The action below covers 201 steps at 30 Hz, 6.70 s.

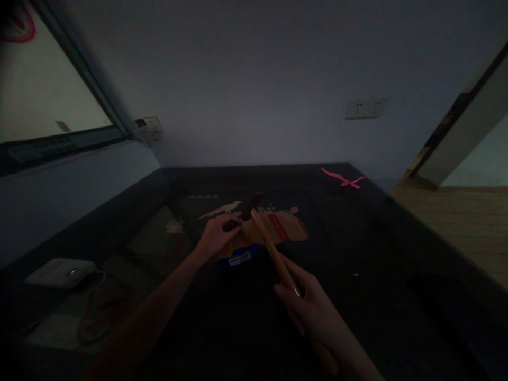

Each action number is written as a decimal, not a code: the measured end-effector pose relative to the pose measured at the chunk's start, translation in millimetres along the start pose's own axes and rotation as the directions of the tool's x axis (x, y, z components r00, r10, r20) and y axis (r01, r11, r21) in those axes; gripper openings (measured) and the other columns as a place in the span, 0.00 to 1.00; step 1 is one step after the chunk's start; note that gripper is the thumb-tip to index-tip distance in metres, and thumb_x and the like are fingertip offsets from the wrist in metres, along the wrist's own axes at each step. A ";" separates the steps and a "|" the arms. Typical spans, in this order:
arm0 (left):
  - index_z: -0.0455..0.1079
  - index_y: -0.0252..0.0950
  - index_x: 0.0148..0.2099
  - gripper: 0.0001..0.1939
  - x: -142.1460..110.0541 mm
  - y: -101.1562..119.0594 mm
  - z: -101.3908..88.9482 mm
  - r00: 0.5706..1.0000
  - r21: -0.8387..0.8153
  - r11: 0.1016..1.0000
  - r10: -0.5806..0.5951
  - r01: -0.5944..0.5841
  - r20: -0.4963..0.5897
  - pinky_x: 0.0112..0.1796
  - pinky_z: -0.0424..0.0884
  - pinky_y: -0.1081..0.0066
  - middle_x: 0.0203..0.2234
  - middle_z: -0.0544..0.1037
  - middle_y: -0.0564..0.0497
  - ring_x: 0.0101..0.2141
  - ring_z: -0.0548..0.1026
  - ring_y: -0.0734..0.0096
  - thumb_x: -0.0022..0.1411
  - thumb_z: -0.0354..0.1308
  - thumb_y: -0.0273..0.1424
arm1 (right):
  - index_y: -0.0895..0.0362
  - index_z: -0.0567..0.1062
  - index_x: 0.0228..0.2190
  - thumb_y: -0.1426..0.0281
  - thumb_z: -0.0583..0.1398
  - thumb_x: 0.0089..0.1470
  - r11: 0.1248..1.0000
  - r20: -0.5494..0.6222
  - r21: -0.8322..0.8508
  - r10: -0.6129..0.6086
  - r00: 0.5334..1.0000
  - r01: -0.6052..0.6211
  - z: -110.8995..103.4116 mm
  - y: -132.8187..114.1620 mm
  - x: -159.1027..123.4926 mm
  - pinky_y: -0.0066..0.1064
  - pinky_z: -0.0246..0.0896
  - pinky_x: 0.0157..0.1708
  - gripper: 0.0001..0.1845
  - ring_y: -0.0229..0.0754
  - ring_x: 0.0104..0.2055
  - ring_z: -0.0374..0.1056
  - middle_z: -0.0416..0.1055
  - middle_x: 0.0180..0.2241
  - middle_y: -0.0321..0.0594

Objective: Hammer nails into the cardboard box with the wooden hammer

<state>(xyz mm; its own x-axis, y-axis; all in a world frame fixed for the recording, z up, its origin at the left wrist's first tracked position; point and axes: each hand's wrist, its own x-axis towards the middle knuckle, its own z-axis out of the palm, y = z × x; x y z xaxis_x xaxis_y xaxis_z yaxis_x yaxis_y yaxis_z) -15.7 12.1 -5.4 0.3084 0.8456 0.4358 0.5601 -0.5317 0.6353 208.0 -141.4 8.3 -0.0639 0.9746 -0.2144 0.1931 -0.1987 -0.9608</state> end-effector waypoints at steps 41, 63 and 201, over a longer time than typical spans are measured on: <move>0.75 0.35 0.37 0.05 1.4 -2.8 0.3 0.993 -0.024 0.993 -0.117 0.117 0.018 0.38 0.71 0.69 0.33 0.79 0.50 0.34 0.76 0.66 0.56 0.60 0.26 | 0.50 0.70 0.54 0.65 0.63 0.51 0.960 0.026 -0.142 -0.239 0.971 0.240 -1.8 -22.5 -5.0 0.45 0.61 0.53 0.27 0.54 0.53 0.66 0.72 0.52 0.41; 0.69 0.34 0.42 0.09 1.4 29.9 -41.1 0.910 -0.168 0.961 0.141 -0.221 -0.390 0.41 0.71 0.70 0.37 0.75 0.47 0.39 0.75 0.70 0.63 0.53 0.33 | 0.51 0.69 0.46 0.61 0.66 0.46 0.798 0.013 0.567 -0.258 0.966 0.205 -10.0 37.3 20.8 0.15 0.43 0.05 0.24 0.24 0.06 0.45 0.59 0.13 0.22; 0.74 0.35 0.40 0.08 10.1 2.3 0.1 0.994 -0.006 0.997 -0.082 0.083 0.065 0.33 0.69 0.70 0.31 0.79 0.49 0.32 0.77 0.64 0.57 0.59 0.30 | 0.53 0.69 0.55 0.63 0.61 0.50 0.969 0.090 -0.191 -0.143 0.986 0.158 -5.8 -45.6 -3.0 0.26 0.65 0.24 0.30 0.40 0.29 0.68 0.73 0.31 0.37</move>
<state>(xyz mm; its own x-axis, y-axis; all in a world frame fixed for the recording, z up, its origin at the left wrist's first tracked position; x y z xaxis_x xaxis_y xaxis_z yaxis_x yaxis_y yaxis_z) -11.2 19.5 0.4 0.3105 0.8878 0.3398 0.5788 -0.4601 0.6733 205.0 -134.7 53.8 -0.1786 0.9799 -0.0892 0.3643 -0.0184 -0.9311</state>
